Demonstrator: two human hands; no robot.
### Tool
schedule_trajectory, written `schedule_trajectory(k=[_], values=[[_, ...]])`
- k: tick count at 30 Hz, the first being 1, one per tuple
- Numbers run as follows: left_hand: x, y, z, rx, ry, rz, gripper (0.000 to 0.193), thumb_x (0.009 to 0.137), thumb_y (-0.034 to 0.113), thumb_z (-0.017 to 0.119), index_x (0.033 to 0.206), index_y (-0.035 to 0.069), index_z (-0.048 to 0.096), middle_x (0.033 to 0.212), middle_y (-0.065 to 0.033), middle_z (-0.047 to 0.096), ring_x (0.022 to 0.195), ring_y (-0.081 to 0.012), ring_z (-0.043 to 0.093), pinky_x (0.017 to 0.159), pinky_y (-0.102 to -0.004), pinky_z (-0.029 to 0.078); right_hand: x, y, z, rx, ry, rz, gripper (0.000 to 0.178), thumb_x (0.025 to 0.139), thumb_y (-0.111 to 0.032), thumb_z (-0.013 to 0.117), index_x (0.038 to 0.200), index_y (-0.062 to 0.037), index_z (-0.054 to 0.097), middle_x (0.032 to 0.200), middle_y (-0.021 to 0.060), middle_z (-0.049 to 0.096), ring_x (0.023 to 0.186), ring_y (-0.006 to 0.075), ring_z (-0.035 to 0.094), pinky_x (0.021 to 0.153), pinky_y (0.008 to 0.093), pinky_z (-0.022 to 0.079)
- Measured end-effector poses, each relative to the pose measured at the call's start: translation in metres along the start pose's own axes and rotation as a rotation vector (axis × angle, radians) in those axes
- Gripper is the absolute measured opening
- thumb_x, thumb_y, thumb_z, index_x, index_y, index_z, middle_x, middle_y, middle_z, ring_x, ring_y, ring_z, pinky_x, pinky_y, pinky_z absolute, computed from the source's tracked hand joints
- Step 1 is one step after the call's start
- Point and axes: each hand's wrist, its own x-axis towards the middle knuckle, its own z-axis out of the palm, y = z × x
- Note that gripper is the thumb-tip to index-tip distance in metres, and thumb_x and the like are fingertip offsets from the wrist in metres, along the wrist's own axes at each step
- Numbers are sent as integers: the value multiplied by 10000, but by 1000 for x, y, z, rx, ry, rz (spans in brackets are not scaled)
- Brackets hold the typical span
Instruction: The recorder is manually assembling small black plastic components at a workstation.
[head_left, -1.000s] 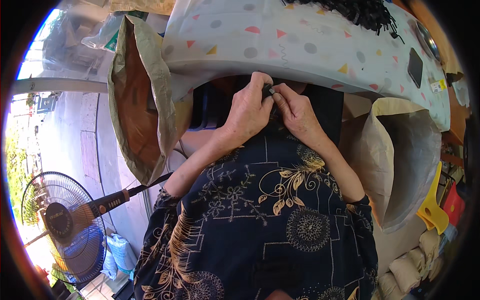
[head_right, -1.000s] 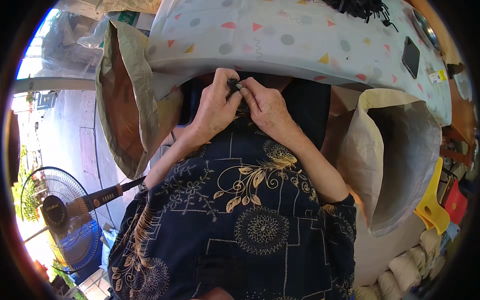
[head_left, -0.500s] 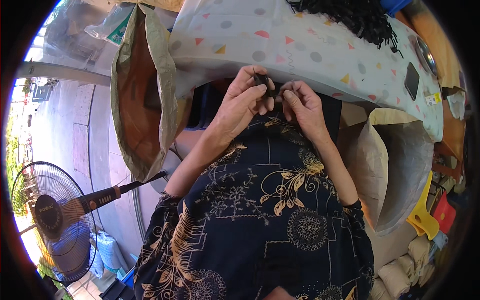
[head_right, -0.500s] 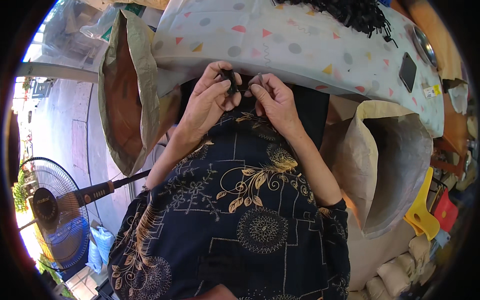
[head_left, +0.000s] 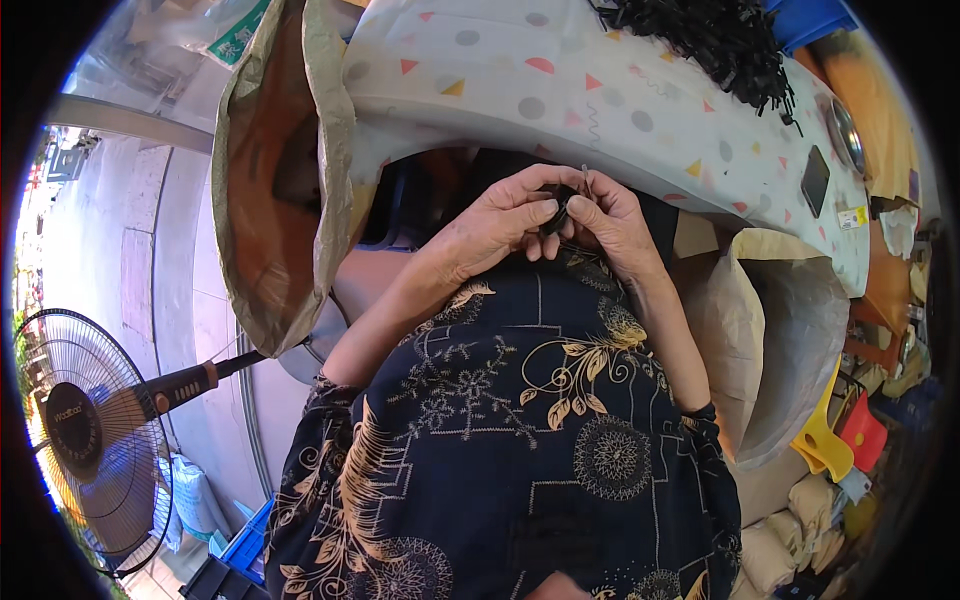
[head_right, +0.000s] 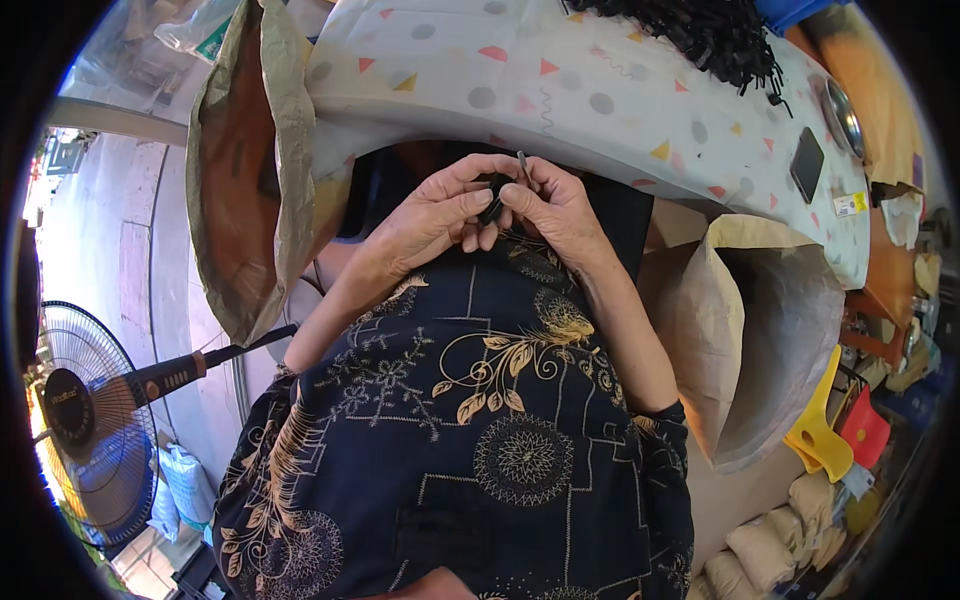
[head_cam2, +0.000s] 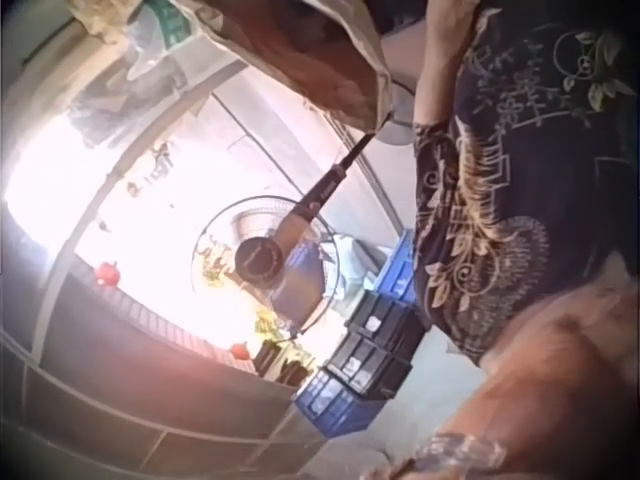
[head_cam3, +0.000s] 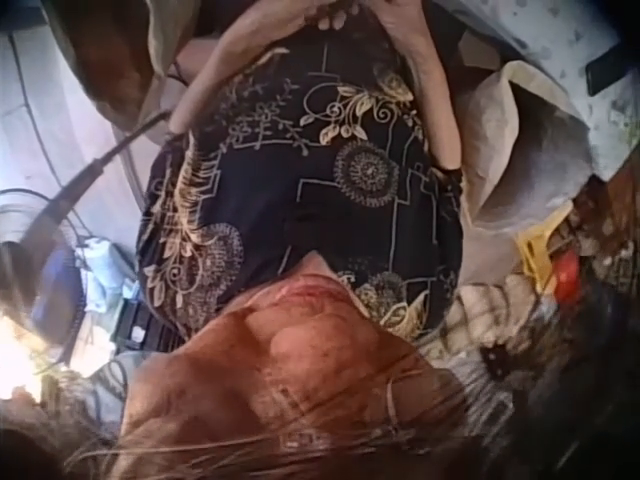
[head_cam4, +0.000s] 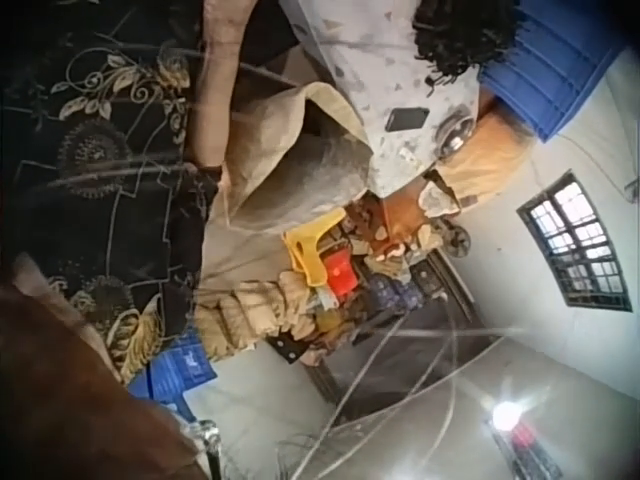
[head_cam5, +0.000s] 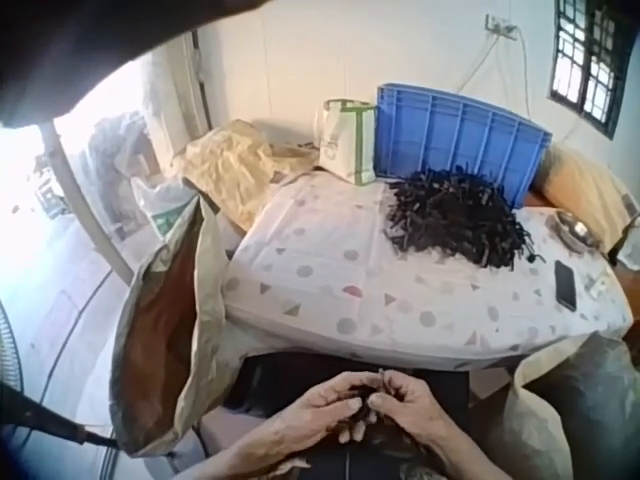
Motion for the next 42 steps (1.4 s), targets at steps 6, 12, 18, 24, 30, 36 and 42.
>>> schedule_trajectory(k=[6,12,18,24,30,36,42], values=[[3,-1,16,645,176,59,423,892,-50,484,1306,26,444,959,-70,605,814,-103,609,689,-239,523,1,1,10,-186,149,-136,267,918,-230,620,1083,-25,573,798,-48,540,704,24,495,640,177,439],[6,-4,15,723,367,294,358,892,4,533,1248,24,505,921,-94,650,782,-129,630,677,-282,543,-9,-11,25,-183,165,-140,361,985,-290,486,1225,-21,516,758,-41,503,605,30,415,532,177,337],[11,-1,21,723,363,271,386,903,-25,507,1285,11,471,1003,-71,622,850,-92,583,685,-224,519,-9,-9,26,-175,132,-150,397,999,-270,447,1314,-29,434,726,-37,467,554,35,369,490,183,286],[18,-3,29,848,384,305,378,906,-24,504,1281,15,484,1021,-81,625,872,-93,580,679,-228,528,-8,-8,21,-131,147,-151,381,997,-240,454,1322,-42,431,724,-40,456,560,32,372,486,182,292],[22,-5,37,904,414,321,327,879,-6,541,1206,20,543,922,-149,635,759,-131,622,668,-273,518,-6,-1,21,0,189,-168,314,988,-178,466,1287,-82,468,760,-51,475,573,19,383,490,169,302],[21,-3,34,1042,452,412,320,859,-61,515,1167,1,573,985,-164,644,749,-154,633,682,-276,522,0,-1,21,111,92,-114,278,982,-170,479,1257,-128,479,643,-60,416,496,23,345,434,184,256],[-12,38,17,1377,626,582,271,863,-34,545,1118,23,613,1022,-161,652,878,-243,666,780,-313,519,21,-38,-37,-511,61,-164,280,898,-237,607,1132,-83,599,707,-42,490,591,42,429,535,221,387]])
